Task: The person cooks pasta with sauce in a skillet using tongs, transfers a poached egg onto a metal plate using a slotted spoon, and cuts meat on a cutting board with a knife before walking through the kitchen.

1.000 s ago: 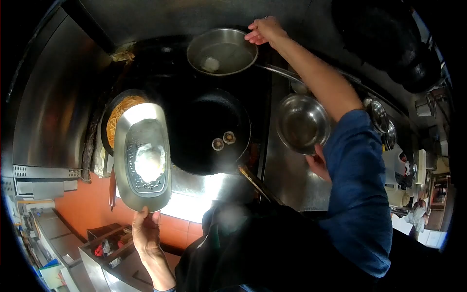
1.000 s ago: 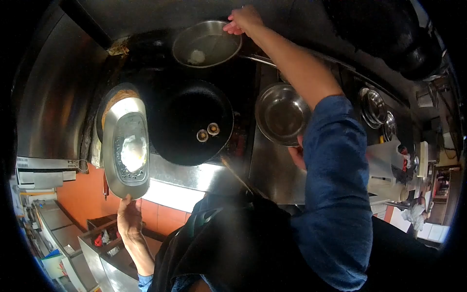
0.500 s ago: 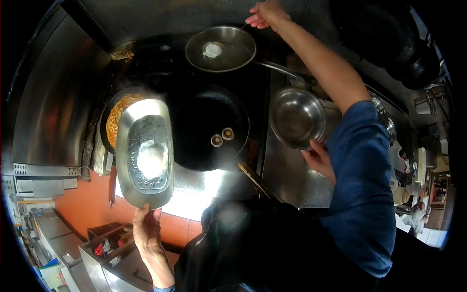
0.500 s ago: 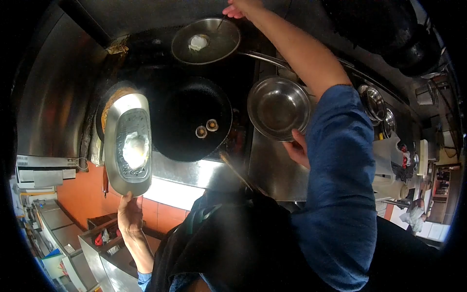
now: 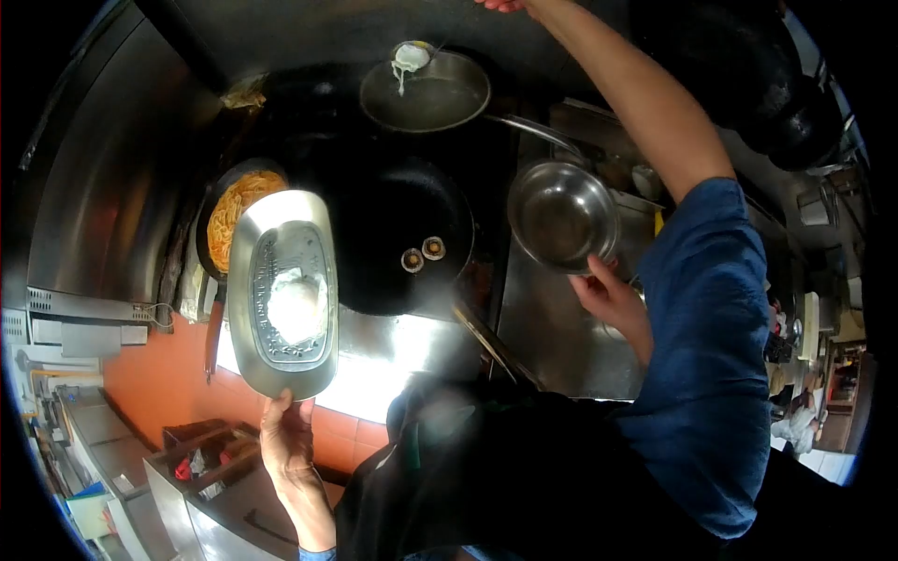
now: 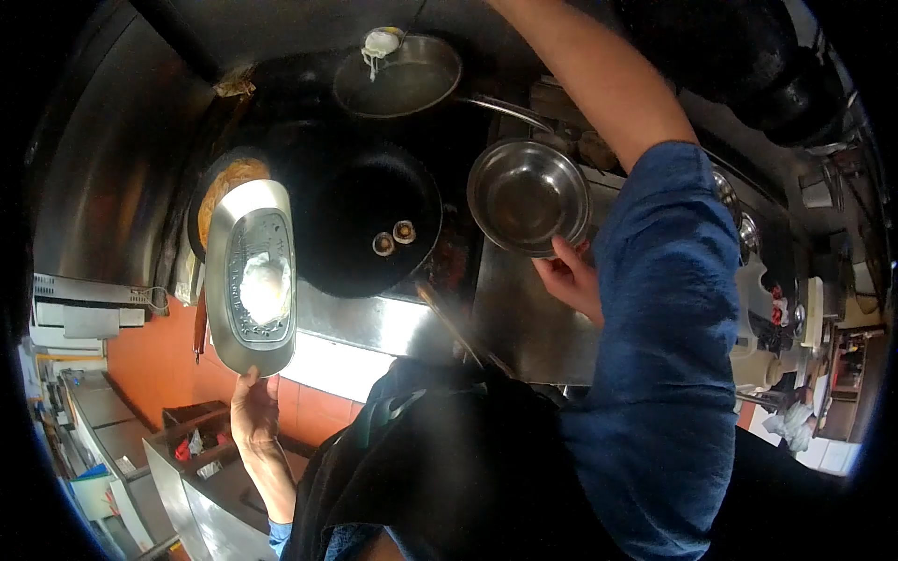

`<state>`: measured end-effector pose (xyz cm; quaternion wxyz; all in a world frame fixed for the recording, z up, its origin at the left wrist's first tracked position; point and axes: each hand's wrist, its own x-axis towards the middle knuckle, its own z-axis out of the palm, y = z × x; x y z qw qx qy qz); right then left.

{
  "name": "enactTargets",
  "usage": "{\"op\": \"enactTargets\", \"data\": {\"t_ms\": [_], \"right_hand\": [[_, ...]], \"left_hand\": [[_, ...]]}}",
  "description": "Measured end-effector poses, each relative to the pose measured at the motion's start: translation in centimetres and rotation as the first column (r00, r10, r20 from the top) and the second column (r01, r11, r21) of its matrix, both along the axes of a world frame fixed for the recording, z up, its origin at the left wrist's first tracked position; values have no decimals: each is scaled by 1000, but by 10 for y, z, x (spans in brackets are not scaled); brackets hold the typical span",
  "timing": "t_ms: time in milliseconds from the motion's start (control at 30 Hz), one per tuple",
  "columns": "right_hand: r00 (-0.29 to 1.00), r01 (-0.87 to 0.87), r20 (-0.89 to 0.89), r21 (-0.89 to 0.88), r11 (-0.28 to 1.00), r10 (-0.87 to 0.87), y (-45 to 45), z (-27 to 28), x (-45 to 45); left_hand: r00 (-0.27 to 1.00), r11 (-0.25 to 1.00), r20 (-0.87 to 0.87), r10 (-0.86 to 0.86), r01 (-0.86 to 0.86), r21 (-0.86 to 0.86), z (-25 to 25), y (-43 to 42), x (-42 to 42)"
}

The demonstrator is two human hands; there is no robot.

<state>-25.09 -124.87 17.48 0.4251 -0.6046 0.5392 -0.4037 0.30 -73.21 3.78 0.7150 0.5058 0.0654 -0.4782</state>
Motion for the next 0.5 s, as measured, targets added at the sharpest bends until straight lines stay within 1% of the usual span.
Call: {"op": "enactTargets", "data": {"t_ms": [233,333,433,500], "right_hand": [[999,-38,-11,-3,999,38,9,-1,4],[999,-46,-5,-5,999,46,9,2,4],[999,-40,7,-15,999,40,19,8,1],[999,-36,22,-23,999,36,23,19,-2]], "left_hand": [[999,999,-4,46,-46,-9,-4,21,-16],[995,995,-8,97,-96,8,-3,27,-24],[995,995,24,97,-98,22,4,27,-30],[997,996,17,82,-82,31,3,30,-27]]}}
